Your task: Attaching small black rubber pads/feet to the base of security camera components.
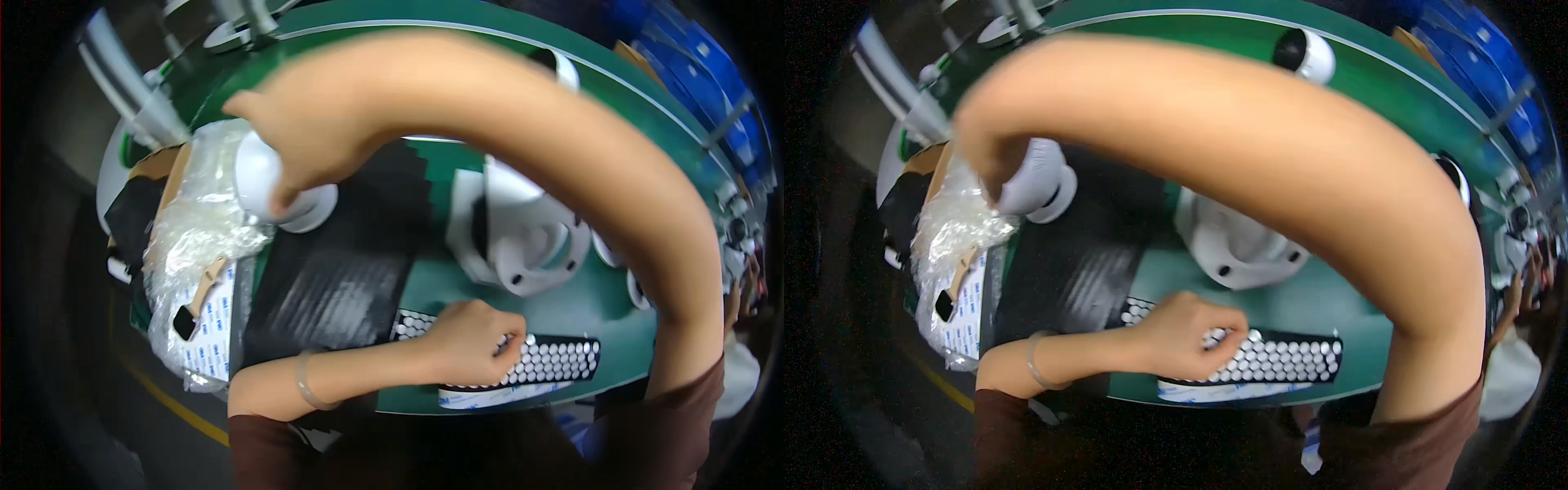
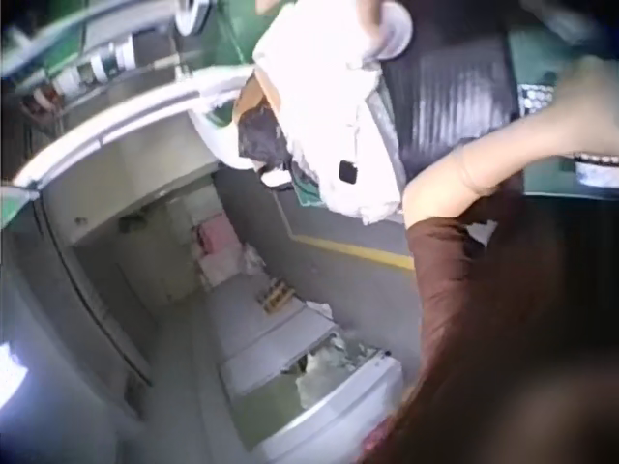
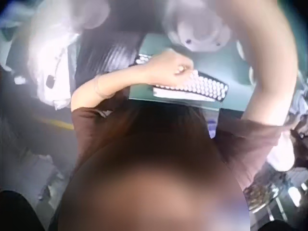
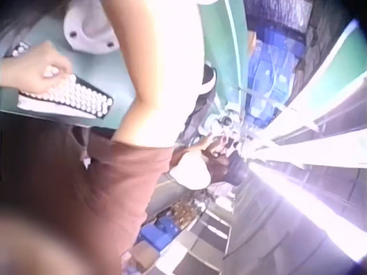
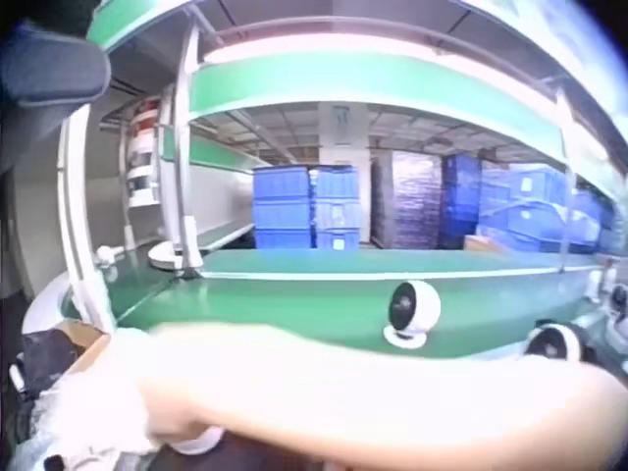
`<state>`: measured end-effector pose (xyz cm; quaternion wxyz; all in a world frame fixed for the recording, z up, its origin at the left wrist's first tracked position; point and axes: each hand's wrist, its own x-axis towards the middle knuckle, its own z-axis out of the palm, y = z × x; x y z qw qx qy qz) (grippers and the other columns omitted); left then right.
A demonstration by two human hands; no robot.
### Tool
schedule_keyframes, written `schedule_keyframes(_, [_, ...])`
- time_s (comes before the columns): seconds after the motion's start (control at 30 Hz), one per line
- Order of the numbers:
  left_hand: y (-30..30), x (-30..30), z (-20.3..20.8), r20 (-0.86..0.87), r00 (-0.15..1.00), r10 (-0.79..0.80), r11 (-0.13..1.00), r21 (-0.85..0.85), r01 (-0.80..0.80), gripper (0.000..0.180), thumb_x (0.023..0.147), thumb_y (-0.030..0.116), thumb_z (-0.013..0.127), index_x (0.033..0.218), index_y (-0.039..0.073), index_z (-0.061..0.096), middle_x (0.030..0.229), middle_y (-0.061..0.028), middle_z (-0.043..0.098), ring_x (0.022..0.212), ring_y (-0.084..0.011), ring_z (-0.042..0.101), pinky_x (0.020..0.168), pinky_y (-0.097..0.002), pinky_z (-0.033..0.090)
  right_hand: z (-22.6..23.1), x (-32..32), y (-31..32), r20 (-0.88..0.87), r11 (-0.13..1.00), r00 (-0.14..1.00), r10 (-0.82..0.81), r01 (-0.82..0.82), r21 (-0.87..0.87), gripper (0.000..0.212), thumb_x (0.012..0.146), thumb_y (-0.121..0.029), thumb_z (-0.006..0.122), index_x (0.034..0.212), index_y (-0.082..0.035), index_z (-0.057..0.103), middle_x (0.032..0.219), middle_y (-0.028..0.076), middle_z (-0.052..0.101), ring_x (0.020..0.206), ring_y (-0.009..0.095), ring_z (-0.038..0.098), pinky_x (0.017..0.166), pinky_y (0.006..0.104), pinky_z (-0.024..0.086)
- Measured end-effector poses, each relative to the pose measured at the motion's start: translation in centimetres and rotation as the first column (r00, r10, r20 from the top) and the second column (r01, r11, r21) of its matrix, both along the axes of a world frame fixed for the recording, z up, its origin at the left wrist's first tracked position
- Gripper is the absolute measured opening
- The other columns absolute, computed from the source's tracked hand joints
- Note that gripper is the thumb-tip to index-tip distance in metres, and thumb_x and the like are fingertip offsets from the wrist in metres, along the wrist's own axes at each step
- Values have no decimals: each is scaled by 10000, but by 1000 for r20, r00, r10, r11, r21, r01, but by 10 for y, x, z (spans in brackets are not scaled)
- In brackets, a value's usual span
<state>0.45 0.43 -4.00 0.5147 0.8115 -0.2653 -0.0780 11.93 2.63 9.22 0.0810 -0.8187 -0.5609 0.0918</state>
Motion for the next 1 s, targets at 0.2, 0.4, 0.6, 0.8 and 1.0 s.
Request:
schedule_keyframes(0.2, [6,-1,22,172,984,40,991,-131,-17,81,709,65,560,783,48,588,652,-116,595,547,-264,588,482,-304,452,21,-78,-169,62,967,990,-126,109,229,267,661,-79,666,922,-51,621,809,101,619,720,235,601,623,311,483])
schedule_keyframes(0.4, [-10,-5,24,302,952,-39,999,14,37,72,727,48,569,789,28,599,600,-93,586,497,-225,579,456,-281,434,-55,-120,-244,-386,762,769,-510,612,212,115,743,-115,590,820,-30,597,682,129,586,613,284,569,547,335,442])
schedule_keyframes(0.6, [-13,-9,35,48,999,-6,993,116,1,110,730,96,612,824,45,636,670,-112,619,580,-203,616,518,-252,461,-77,-119,-242,-482,713,731,-483,648,269,117,715,-93,609,825,-51,615,720,93,590,646,250,574,569,309,444])
schedule_keyframes(0.8, [-10,-6,37,-9,996,83,996,27,-83,109,731,119,558,755,37,626,604,-121,594,455,-236,569,444,-291,432,-82,-112,-230,-100,762,917,-387,379,525,161,683,-80,648,841,-93,625,845,28,572,783,189,564,873,406,372])
schedule_keyframes(1.0, [-8,-4,37,-77,994,81,993,92,-73,83,716,65,613,767,1,626,618,-113,607,543,-154,613,500,-233,451,-92,-108,-223,-94,713,906,-414,386,585,141,647,-53,670,773,-96,624,737,4,576,693,162,562,858,375,382])
